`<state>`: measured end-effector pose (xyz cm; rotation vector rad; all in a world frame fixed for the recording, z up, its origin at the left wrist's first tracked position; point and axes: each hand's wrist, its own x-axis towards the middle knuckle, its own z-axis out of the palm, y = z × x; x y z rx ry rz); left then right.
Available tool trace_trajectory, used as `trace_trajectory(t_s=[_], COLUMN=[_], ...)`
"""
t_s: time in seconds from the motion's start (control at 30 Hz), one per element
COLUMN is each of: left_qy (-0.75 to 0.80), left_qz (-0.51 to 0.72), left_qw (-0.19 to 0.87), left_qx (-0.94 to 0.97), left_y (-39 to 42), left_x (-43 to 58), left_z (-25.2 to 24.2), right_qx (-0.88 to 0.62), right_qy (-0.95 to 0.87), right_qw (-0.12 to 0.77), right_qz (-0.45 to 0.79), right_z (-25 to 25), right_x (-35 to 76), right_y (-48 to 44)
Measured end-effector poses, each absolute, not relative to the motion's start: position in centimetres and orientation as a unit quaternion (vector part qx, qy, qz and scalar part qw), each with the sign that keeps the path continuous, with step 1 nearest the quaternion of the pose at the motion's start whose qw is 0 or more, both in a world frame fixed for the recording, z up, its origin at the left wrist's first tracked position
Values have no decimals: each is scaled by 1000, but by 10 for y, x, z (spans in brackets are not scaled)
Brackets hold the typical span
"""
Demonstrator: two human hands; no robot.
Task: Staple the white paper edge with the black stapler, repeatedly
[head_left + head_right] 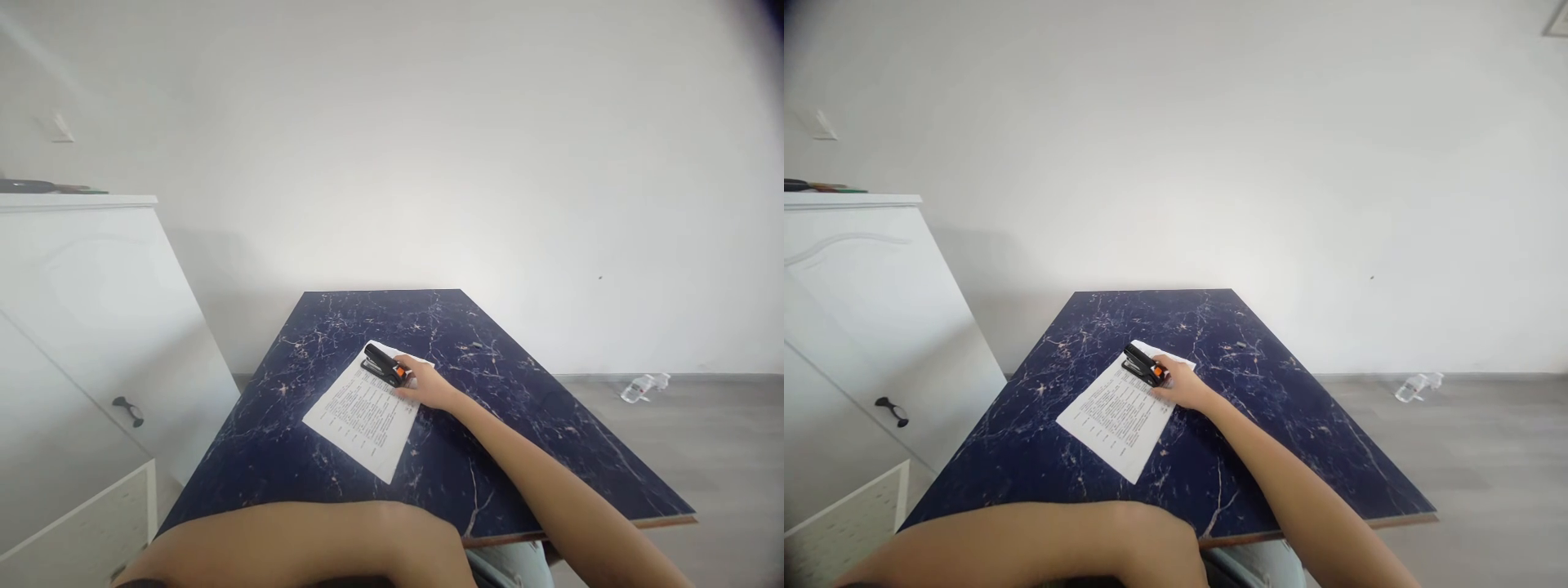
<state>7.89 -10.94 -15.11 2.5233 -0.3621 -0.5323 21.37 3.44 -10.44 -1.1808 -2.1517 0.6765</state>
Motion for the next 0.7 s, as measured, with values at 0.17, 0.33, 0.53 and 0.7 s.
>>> trace_trajectory(t_s=[0.17,0.33,0.53,0.7], left_qy=[-137,-146,-143,-163], left_qz=[-226,-202,-183,-143], left_qw=[267,275,263,270], left_qx=[927,929,936,938], left_y=[-109,-107,-107,-105], left_x=[82,82,81,77], left_z=[-142,-143,-154,-163], right_qx=[-404,-396,-372,-381], right_qy=[-833,-843,-862,-860], right_qw=[271,264,255,244], right_qz=[263,252,231,237], right_z=[-101,-106,-108,-111], right_x=[203,193,175,149], right_y=[26,38,58,65])
